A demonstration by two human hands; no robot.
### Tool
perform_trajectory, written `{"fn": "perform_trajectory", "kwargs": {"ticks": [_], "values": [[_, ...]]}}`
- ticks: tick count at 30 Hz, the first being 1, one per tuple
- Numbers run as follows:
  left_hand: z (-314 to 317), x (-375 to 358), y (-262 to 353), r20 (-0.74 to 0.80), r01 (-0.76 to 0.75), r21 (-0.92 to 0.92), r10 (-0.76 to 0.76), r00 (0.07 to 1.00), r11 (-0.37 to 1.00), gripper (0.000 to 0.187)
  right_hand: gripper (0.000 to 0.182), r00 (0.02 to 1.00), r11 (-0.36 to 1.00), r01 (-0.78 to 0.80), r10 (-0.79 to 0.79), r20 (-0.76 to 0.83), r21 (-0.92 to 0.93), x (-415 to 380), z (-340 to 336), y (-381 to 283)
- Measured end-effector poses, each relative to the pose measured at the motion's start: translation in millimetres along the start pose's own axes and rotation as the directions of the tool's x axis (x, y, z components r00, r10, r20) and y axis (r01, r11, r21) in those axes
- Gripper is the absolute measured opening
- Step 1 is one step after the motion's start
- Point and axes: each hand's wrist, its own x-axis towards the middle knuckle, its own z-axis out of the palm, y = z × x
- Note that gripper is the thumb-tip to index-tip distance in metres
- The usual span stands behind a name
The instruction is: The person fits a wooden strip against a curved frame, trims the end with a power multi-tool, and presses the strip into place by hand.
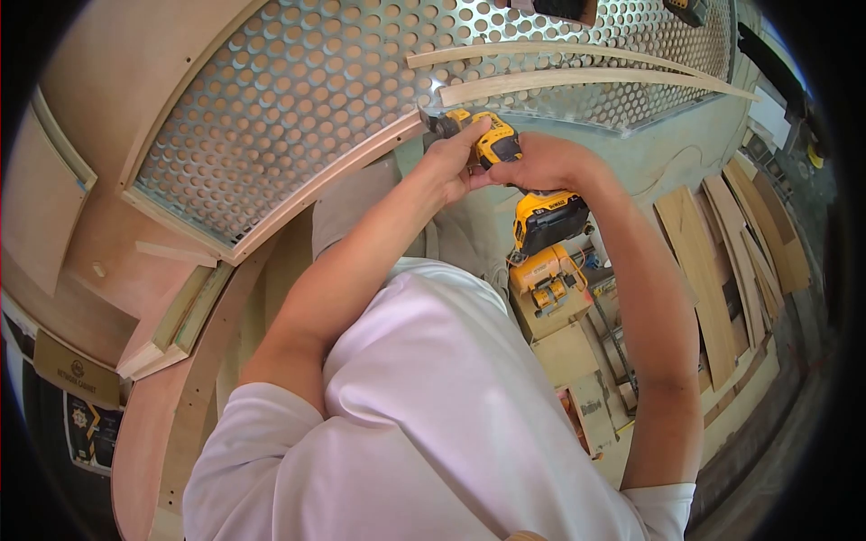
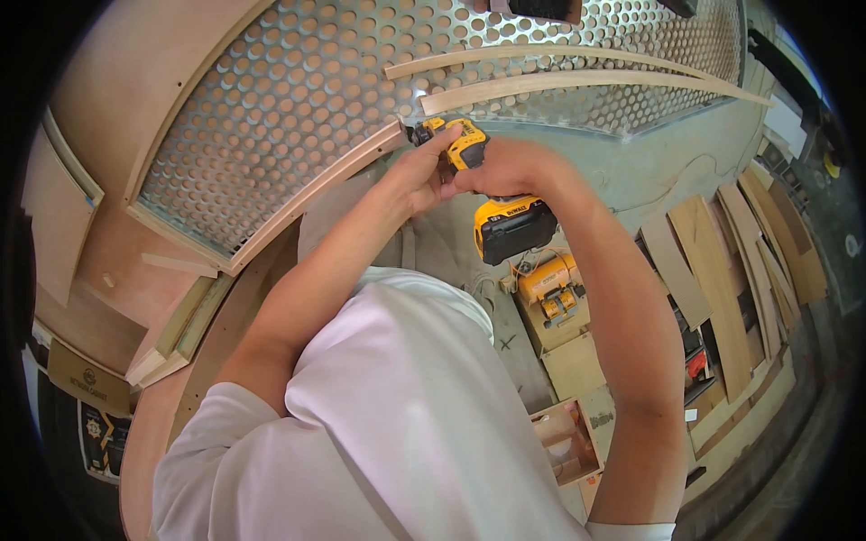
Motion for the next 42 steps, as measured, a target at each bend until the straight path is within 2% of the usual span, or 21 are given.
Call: {"fn": "perform_trajectory", "kwargs": {"ticks": [6, 11, 13, 14, 16, 17, 18, 20, 21, 24, 25, 27, 28, 30, 33, 36, 39, 42], "values": [[4.4, -5.9, 0.1, -0.041, -0.006, -0.005, 0.006, 0.999, 1.000, 0.038, 0.064, 0.994, 0.997, -0.015, 0.024, 0.109, -0.079, -10.7, -21.5, -19.8], [0.0, 3.3, -0.3, -0.020, -0.042, -0.005, 0.042, 0.999, 0.999, 0.045, 0.069, 0.994, 0.982, -0.038, 0.056, 0.094, -0.185, -14.5, -37.1, -29.2], [7.1, -28.2, 11.6, -0.045, -0.005, 0.226, 0.015, 0.999, 0.974, 0.051, 0.076, 0.994, 0.957, -0.042, 0.068, 0.081, -0.286, -21.2, -42.7, -30.3], [6.2, -42.7, 18.7, -0.057, 0.015, 0.339, 0.005, 0.998, 0.941, 0.055, 0.080, 0.998, 0.968, -0.050, 0.058, 0.027, -0.244, -25.3, -42.6, -22.5], [-20.4, -52.5, 24.1, -0.060, -0.060, 0.652, 0.131, 0.990, 0.756, 0.056, 0.089, 0.996, 0.986, -0.062, 0.051, -0.078, -0.156, -44.0, -37.7, 4.4], [-55.8, -36.0, 27.4, -0.021, -0.165, 0.854, 0.350, 0.936, 0.493, 0.053, 0.096, 0.998, 0.997, -0.055, 0.054, -0.025, -0.046, -63.9, -44.2, 6.2], [-89.5, -13.9, 32.6, 0.085, -0.200, 0.966, 0.530, 0.844, 0.164, 0.051, 0.096, 0.995, 1.000, -0.027, 0.028, -0.092, 0.010, -70.1, -39.8, 18.1], [-111.7, 1.3, 47.8, 0.170, -0.164, 0.984, 0.687, 0.706, -0.075, 0.047, 0.097, 0.973, 0.992, 0.042, -0.013, -0.229, 0.119, -77.7, -27.3, 44.4], [-112.9, 9.4, 54.8, 0.232, -0.129, 0.972, 0.745, 0.625, -0.195, 0.045, 0.096, 0.946, 0.974, 0.131, -0.066, -0.317, 0.188, -79.8, -19.8, 52.5], [-92.0, 25.3, 64.8, 0.238, -0.015, 0.942, 0.633, 0.736, -0.337, 0.037, 0.095, 0.857, 0.971, 0.212, -0.129, -0.498, 0.113, -62.0, -12.7, 65.8], [-85.4, 30.3, 67.4, 0.202, 0.024, 0.945, 0.640, 0.741, -0.327, 0.036, 0.095, 0.837, 0.979, 0.192, -0.124, -0.533, 0.074, -53.3, -15.0, 64.0], [-75.6, 36.8, 69.1, 0.128, 0.105, 0.947, 0.654, 0.746, -0.305, 0.034, 0.097, 0.777, 0.961, 0.276, -0.204, -0.595, 0.032, -17.9, -19.8, 67.0], [-73.3, 34.7, 68.1, 0.073, 0.083, 0.979, 0.695, 0.715, -0.188, 0.033, 0.099, 0.741, 0.948, 0.317, -0.247, -0.625, 0.001, 0.2, -23.3, 65.7], [-73.8, 29.1, 69.0, -0.055, 0.016, 0.998, 0.761, 0.646, 0.058, 0.032, 0.078, 0.587, 0.920, 0.365, -0.347, -0.731, -0.144, 28.3, -29.8, 49.4], [-128.4, 52.2, 78.0, -0.024, 0.092, 0.995, 0.800, 0.599, -0.040, 0.032, 0.075, 0.567, 0.851, 0.369, -0.525, -0.634, -0.374, 56.7, -62.1, 12.0], [-150.2, 69.5, 80.3, 0.175, -0.006, 0.975, 0.753, 0.635, -0.222, 0.039, 0.099, 0.590, 0.765, 0.387, -0.634, -0.500, -0.515, 77.6, -97.4, -29.2], [-96.8, 38.4, 81.2, -0.067, 0.115, 0.993, 0.661, 0.747, -0.029, 0.042, 0.087, 0.560, 0.681, 0.452, -0.719, -0.411, -0.575, 105.6, -124.1, -53.2], [-59.8, 31.5, 93.8, -0.066, 0.206, 0.957, 0.535, 0.842, -0.206, 0.045, 0.086, 0.557, 0.641, 0.520, -0.756, -0.345, -0.564, 125.5, -134.1, -52.1]]}}
